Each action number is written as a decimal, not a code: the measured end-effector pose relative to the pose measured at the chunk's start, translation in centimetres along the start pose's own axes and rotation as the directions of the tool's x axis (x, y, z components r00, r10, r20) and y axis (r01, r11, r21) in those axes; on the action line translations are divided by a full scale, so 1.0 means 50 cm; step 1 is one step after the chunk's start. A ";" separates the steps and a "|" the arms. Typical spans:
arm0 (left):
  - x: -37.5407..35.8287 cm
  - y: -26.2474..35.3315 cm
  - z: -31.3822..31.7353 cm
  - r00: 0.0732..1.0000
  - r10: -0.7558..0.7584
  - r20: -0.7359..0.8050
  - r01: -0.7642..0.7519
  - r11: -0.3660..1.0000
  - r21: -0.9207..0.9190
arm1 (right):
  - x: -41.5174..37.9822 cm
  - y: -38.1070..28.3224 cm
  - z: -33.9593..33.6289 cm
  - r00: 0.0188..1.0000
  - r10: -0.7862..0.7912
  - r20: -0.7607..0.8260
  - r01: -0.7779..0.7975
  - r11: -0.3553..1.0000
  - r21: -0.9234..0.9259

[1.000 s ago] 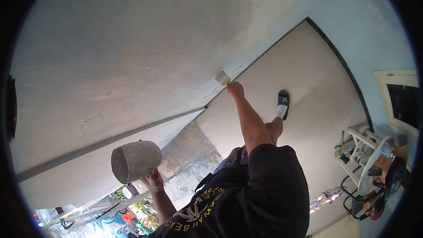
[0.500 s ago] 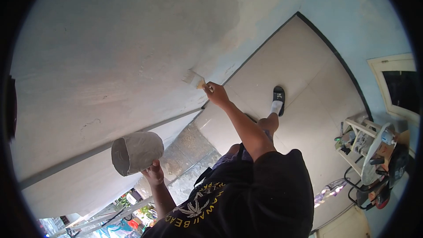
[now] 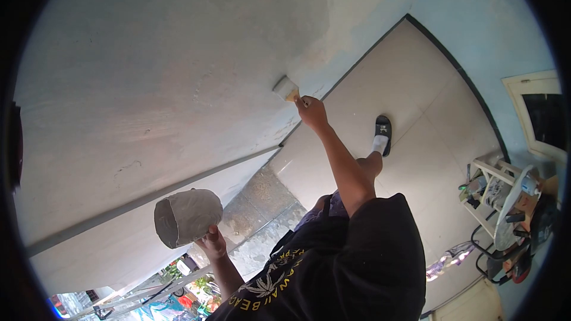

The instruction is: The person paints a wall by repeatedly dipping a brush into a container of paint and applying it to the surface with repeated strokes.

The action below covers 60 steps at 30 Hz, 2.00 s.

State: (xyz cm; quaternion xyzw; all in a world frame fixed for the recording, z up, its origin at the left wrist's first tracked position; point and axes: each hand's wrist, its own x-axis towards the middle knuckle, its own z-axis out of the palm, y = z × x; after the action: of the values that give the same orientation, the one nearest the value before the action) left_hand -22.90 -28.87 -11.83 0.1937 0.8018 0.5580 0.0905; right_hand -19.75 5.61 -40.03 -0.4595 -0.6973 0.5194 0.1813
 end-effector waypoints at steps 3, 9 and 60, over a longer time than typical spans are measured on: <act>-0.002 0.005 0.010 1.000 -0.020 -0.006 0.020 0.999 -0.033 | -0.040 -0.080 -0.081 0.999 0.037 0.026 -0.044 0.906 0.422; 0.003 -0.007 0.001 0.997 0.069 0.027 -0.070 0.997 0.015 | 0.027 -0.074 -0.056 0.996 -0.001 0.089 -0.047 0.840 0.540; -0.304 0.019 0.338 0.741 -0.435 -0.511 0.490 0.871 -0.030 | 0.127 -0.103 0.039 0.432 0.424 0.796 -0.845 0.499 0.193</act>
State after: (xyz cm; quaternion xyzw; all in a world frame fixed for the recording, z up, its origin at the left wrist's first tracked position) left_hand -2.78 -20.33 -18.14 -0.1589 0.8484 0.5049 0.0039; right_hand -26.77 9.58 -37.63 -0.4064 -0.2756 0.8540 -0.1719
